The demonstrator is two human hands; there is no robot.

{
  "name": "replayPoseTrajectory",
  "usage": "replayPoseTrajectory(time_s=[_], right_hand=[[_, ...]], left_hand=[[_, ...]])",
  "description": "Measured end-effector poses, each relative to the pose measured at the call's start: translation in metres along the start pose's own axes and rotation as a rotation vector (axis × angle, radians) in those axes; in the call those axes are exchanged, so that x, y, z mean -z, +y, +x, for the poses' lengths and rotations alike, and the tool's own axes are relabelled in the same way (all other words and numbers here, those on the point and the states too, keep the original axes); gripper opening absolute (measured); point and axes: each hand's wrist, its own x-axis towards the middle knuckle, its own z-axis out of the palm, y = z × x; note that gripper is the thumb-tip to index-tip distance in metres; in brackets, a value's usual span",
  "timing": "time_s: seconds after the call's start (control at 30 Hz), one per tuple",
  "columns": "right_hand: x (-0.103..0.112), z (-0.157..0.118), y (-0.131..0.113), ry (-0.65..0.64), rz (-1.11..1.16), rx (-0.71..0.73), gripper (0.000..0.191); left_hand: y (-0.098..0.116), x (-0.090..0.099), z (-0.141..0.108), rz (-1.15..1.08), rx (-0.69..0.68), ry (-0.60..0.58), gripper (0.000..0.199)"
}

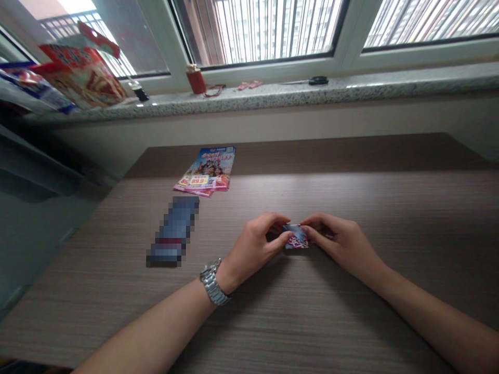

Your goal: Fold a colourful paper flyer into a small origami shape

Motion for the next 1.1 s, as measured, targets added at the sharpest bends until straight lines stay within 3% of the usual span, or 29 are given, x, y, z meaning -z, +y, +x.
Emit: replayPoseTrajectory(time_s=[0.13, 0.27, 0.5, 0.8, 0.97, 1.1], right_hand=[[0.003, 0.003, 0.006, 0.052, -0.014, -0.034, 0.023], [0.006, 0.007, 0.009, 0.097, -0.076, -0.034, 0.023], [0.009, 0.013, 0.012, 0.098, -0.221, 0.091, 0.023], [0.006, 0.015, 0.025, 0.110, -0.344, 0.231, 0.013], [0.004, 0.016, 0.034, 0.069, -0.458, 0.443, 0.027], [0.003, 0.015, 0.036, -0.012, -0.517, 0.508, 0.035]], left_hand=[[-0.004, 0.003, 0.000, 0.206, -0.195, 0.046, 0.021], [-0.001, 0.005, -0.001, 0.399, -0.309, -0.079, 0.029], [0.001, 0.002, -0.003, 0.576, -0.313, -0.254, 0.047], [0.003, 0.005, -0.005, 0.695, -0.315, -0.299, 0.048], [0.005, 0.008, -0.004, 0.756, -0.325, -0.320, 0.048], [0.005, 0.008, -0.004, 0.776, -0.319, -0.321, 0.047]])
